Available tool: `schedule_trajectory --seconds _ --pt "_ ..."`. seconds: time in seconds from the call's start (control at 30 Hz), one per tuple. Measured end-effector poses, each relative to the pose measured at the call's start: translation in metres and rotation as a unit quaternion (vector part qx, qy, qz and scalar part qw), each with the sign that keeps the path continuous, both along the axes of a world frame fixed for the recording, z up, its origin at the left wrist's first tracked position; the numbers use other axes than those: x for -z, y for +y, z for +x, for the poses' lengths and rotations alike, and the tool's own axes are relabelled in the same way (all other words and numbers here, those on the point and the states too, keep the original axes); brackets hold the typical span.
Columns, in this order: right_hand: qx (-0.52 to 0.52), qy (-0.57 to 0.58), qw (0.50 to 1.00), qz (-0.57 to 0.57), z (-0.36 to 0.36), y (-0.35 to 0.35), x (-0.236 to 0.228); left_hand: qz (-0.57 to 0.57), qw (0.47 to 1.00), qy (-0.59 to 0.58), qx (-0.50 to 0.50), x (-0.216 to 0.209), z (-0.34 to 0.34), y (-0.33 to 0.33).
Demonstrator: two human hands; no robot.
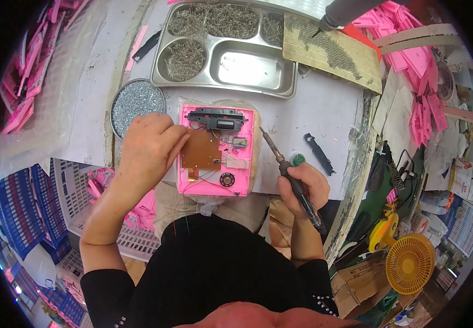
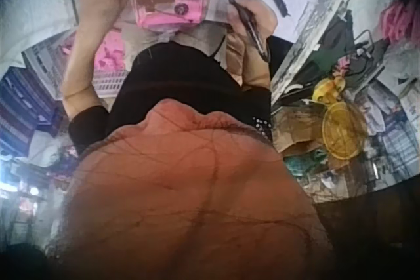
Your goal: Assembling internal components into pink plastic toy casings using a soldering iron and an electric screwdriver.
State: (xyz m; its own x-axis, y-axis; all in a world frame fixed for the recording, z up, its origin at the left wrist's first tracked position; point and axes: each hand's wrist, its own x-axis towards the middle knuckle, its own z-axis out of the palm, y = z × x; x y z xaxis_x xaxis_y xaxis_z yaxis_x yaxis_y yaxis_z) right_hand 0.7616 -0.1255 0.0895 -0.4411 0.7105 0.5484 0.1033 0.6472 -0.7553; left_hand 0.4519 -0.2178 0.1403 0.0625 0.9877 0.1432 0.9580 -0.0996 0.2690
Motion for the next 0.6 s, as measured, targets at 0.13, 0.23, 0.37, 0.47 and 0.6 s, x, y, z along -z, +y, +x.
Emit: schedule_trajectory --seconds 0.13,0.23,0.37,0.47,0.6 --pt "-0.014 -0.034 0.999 -0.039 -0.012 -0.003 -0.008 0.122 0.960 -0.247 -0.047 0.011 0.019 0.012" --pt "-0.025 -0.027 0.994 -0.106 -0.036 -0.008 -0.012 0.059 0.874 -0.470 -0.105 0.039 0.032 0.014" --pt "-0.054 0.009 0.974 -0.222 -0.075 -0.001 -0.017 -0.017 0.772 -0.613 -0.164 0.053 0.038 0.013" --pt "-0.084 0.005 0.958 -0.274 -0.095 0.007 -0.024 -0.031 0.765 -0.622 -0.166 0.050 0.037 0.010" --pt "-0.077 0.026 0.951 -0.297 -0.109 0.006 -0.022 0.042 0.852 -0.506 -0.130 0.044 0.035 0.012"
